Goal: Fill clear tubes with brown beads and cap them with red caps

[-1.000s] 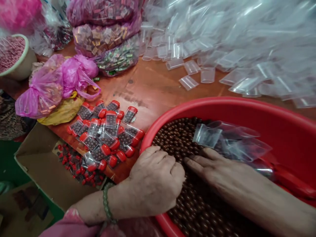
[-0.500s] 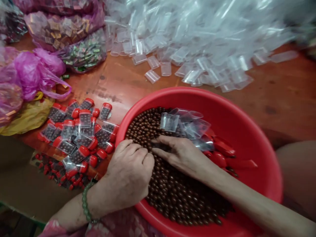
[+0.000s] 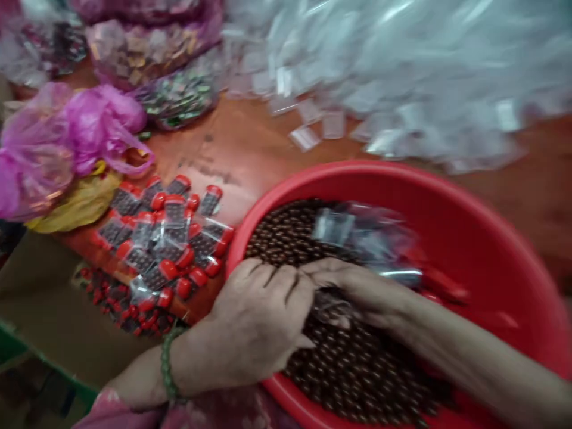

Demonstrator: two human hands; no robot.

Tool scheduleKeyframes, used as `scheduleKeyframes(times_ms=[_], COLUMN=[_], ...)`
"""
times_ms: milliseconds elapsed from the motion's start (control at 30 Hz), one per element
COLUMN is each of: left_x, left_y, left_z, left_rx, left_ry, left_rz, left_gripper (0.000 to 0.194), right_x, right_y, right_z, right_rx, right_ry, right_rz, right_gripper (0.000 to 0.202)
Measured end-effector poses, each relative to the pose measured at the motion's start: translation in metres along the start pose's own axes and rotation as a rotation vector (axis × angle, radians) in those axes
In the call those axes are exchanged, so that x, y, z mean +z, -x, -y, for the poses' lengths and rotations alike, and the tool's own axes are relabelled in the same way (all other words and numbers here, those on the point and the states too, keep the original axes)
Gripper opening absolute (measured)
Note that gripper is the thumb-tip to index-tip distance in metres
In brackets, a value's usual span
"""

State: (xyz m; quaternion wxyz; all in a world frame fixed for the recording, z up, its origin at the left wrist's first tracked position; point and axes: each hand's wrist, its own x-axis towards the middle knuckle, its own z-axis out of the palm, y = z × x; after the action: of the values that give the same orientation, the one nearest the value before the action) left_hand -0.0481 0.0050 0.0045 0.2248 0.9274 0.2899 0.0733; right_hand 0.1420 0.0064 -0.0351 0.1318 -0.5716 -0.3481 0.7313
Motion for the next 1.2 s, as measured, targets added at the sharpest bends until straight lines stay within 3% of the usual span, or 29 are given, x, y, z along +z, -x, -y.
scheduleKeyframes(times_ms=[100,200,500,567,667,767,833,933,1000,1100,1200], left_x=[-0.004,-0.004,0.003,0.002,-0.001,-0.007,-0.012,-0.017,-0.017,-0.016,-0.015], left_y=[-0.006,-0.012,-0.016,-0.015,-0.012,-0.011,-0.011,-0.013,-0.013,-0.013,-0.015], left_z=[0.002,0.004,-0.007,-0.005,0.001,0.004,0.004,0.006,0.008,0.009,0.010], left_rx=[-0.058,-0.046,0.107,0.065,-0.104,-0.165,-0.152,-0.163,-0.155,-0.125,-0.090], left_ry=[0.055,0.154,0.366,0.464,0.624,0.714,0.717,0.707,0.718,0.717,0.686], left_rz=[0.034,-0.009,-0.251,-0.265,-0.255,-0.185,-0.192,-0.251,-0.246,-0.228,-0.172], left_gripper=[0.041,0.025,0.027,0.025,0.025,0.023,0.021,0.021,0.022,0.025,0.027], right_x=[0.000,0.004,0.023,0.024,0.021,0.010,-0.004,-0.035,-0.056,-0.077,-0.079], right_y=[0.004,0.011,0.029,0.035,0.053,0.067,0.068,0.064,0.065,0.078,0.094], right_z=[-0.003,-0.005,-0.004,-0.004,-0.001,0.005,0.008,0.009,0.006,-0.002,-0.013], right_rx=[0.100,0.099,-0.122,-0.186,-0.313,-0.493,-0.536,-0.439,-0.377,-0.289,-0.229], right_ry=[-0.159,-0.277,-0.331,-0.255,-0.072,0.369,0.717,1.013,1.040,1.046,1.052], right_rz=[0.016,0.044,-0.011,-0.045,-0.114,-0.194,-0.351,-0.672,-0.770,-0.822,-0.794], right_gripper=[0.014,0.015,0.031,0.032,0.021,0.014,0.018,0.018,0.020,0.024,0.022])
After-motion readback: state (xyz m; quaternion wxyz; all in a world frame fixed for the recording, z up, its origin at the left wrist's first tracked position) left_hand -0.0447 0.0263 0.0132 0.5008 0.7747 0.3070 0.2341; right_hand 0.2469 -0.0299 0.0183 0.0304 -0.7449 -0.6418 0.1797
